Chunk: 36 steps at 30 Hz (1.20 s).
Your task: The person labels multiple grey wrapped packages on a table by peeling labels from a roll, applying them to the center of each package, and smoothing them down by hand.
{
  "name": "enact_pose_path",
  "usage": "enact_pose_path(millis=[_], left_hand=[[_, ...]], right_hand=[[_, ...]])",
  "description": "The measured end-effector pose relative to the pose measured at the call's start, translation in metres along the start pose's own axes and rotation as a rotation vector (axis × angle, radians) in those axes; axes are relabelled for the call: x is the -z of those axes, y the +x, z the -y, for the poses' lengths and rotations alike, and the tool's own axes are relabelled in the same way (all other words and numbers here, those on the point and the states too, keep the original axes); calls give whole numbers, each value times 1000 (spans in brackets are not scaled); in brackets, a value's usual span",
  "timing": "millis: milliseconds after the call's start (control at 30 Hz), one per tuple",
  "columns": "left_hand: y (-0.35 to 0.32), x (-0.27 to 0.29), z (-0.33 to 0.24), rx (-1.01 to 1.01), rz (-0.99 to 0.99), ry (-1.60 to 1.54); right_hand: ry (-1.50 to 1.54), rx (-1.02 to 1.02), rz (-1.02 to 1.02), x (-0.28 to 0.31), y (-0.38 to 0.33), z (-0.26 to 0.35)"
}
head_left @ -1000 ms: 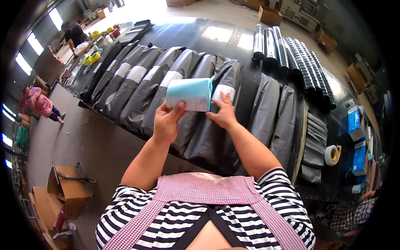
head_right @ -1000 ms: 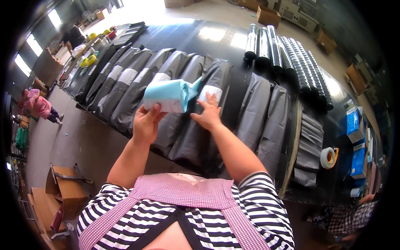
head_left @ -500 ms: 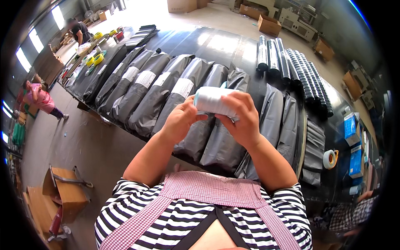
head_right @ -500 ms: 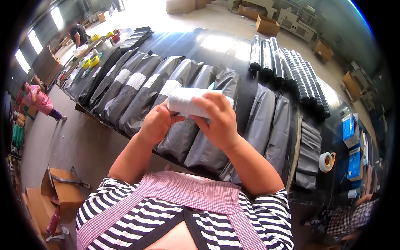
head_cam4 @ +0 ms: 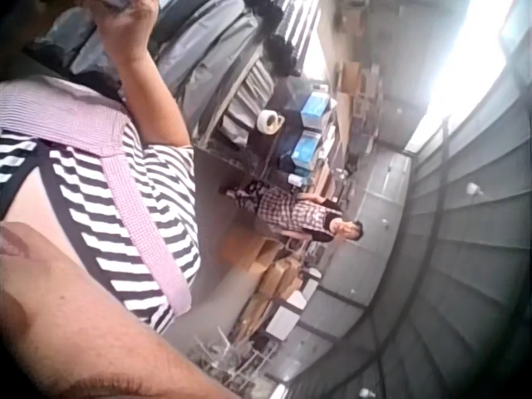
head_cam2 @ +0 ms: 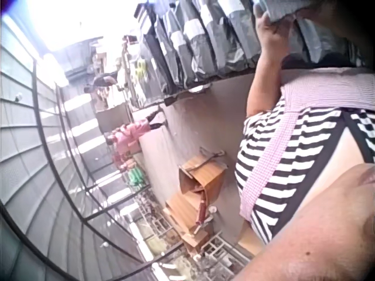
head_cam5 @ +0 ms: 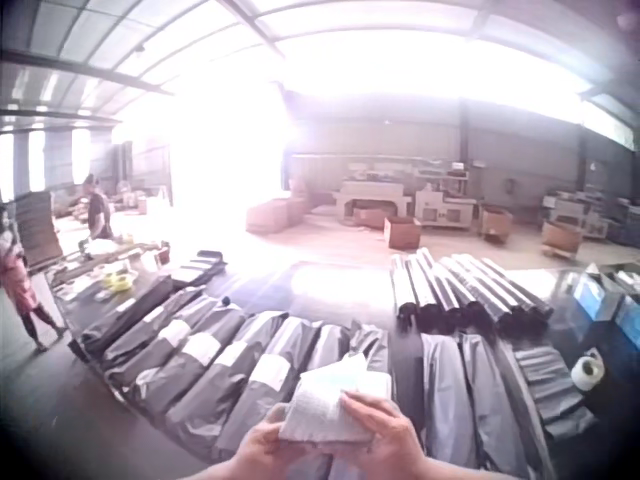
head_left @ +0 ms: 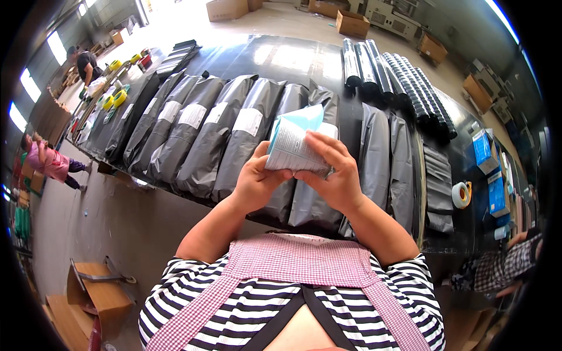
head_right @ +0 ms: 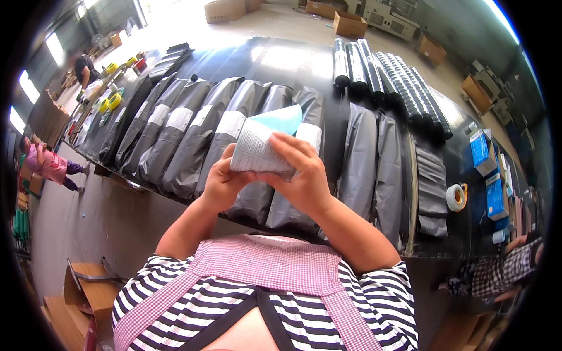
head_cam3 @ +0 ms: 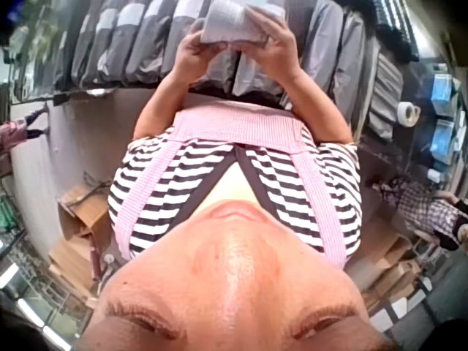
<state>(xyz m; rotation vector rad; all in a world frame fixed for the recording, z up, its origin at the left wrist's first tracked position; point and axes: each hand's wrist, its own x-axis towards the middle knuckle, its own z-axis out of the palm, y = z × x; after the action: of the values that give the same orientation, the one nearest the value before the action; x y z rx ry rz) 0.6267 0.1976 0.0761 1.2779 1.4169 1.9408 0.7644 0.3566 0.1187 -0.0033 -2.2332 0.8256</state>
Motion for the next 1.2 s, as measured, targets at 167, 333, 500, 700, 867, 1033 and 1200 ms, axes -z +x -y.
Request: enact_pose_path(millis=[167,333,500,700,867,1033,1200], left_hand=[[4,-1,5,-74,12,127],[16,-20,18,1,-23,86],[23,-50,19,73,4,289],[39,-72,43,287,131,440],[36,-54,97,521,-48,170],[26,-65,102,567,-255,-62],[23,-78,100,552,-405,-179]], right_hand=[[4,80,-44,5,2,-8],[-95,93,-64,12,-8,-31],[-194,57,17,40,-22,-59],[580,-835,380,140,-8,-136],[968,-583,-247,227,-8,-181],[330,-318,-66,190,-87,-243],[-177,-140,133,169,-119,-269]])
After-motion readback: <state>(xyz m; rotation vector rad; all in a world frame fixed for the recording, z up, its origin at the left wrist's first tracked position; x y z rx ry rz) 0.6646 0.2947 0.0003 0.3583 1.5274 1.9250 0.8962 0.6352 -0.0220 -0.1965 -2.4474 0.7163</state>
